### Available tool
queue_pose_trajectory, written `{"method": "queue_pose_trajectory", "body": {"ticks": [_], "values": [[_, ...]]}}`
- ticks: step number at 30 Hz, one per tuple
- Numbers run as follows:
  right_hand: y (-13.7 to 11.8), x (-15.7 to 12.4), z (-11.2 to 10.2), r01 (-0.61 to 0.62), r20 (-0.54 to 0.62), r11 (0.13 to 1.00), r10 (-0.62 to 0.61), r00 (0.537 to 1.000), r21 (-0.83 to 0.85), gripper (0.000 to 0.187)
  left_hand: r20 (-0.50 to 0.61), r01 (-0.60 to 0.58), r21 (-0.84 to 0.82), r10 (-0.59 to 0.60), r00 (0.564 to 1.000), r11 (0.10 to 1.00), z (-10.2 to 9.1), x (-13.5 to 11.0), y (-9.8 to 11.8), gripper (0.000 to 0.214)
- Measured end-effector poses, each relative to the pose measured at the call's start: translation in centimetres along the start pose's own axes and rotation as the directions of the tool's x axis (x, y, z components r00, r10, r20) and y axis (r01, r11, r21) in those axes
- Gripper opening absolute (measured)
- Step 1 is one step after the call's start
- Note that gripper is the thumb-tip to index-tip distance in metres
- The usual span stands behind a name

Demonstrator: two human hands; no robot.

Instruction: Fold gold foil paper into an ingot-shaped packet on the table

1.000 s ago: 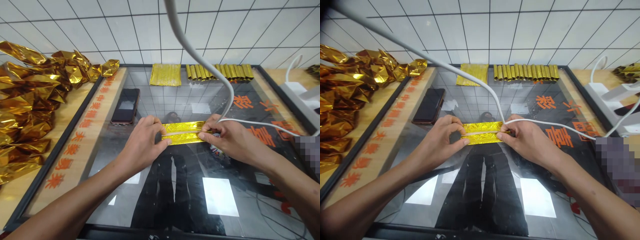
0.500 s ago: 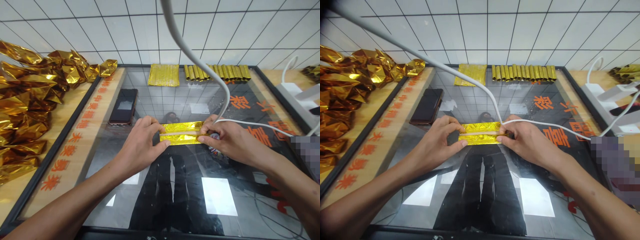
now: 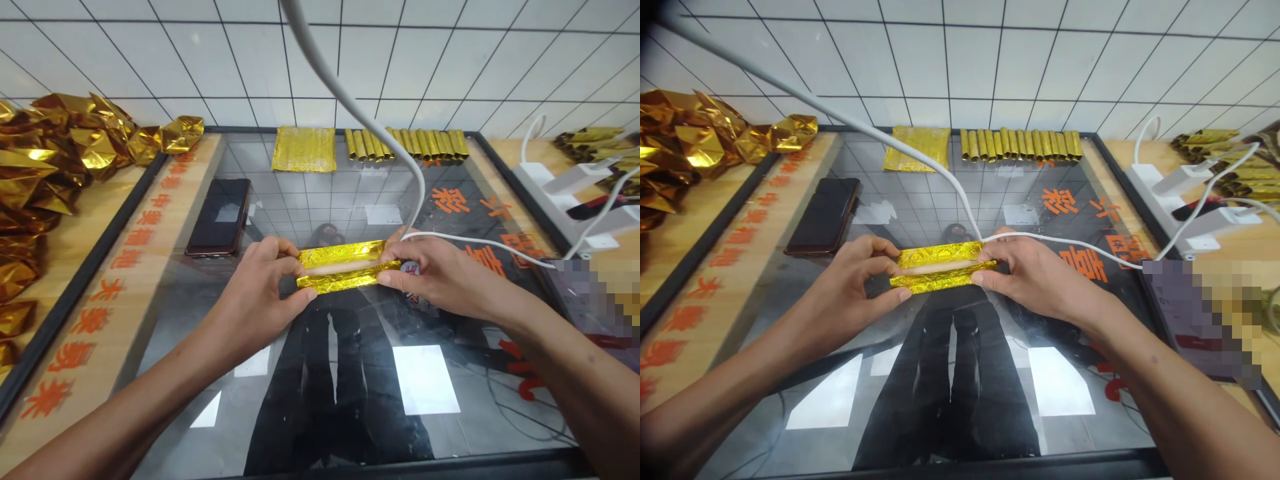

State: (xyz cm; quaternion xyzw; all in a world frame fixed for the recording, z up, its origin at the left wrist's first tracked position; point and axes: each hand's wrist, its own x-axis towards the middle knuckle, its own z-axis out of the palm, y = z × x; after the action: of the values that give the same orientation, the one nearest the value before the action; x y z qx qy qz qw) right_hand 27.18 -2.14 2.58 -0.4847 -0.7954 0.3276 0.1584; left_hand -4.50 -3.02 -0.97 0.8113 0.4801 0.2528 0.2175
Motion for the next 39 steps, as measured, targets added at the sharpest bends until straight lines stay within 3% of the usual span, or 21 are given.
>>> {"method": "queue_pose_trajectory", "body": {"ticks": [3,14,39], "values": [[-0.2,0.1,0.3,-0.017,-0.03,1.0,0.017,0.999,-0.007,0.027,-0.011,0.027,-0.009,-0.027,1.0,1.0,0.0,0.0,0.1,0.011],[-0.2,0.1,1.4,-0.112,-0.126,0.983,0.094,0.988,-0.147,0.023,-0.052,0.031,0.027,-0.029,0.998,0.999,0.4,0.0,0.1,0.021],[0.7,0.2,2.0,-0.126,-0.151,0.981,0.104,0.983,-0.149,0.024,-0.054,0.078,0.029,-0.077,0.996,0.997,0.6,0.2,0.9,0.024]]}}
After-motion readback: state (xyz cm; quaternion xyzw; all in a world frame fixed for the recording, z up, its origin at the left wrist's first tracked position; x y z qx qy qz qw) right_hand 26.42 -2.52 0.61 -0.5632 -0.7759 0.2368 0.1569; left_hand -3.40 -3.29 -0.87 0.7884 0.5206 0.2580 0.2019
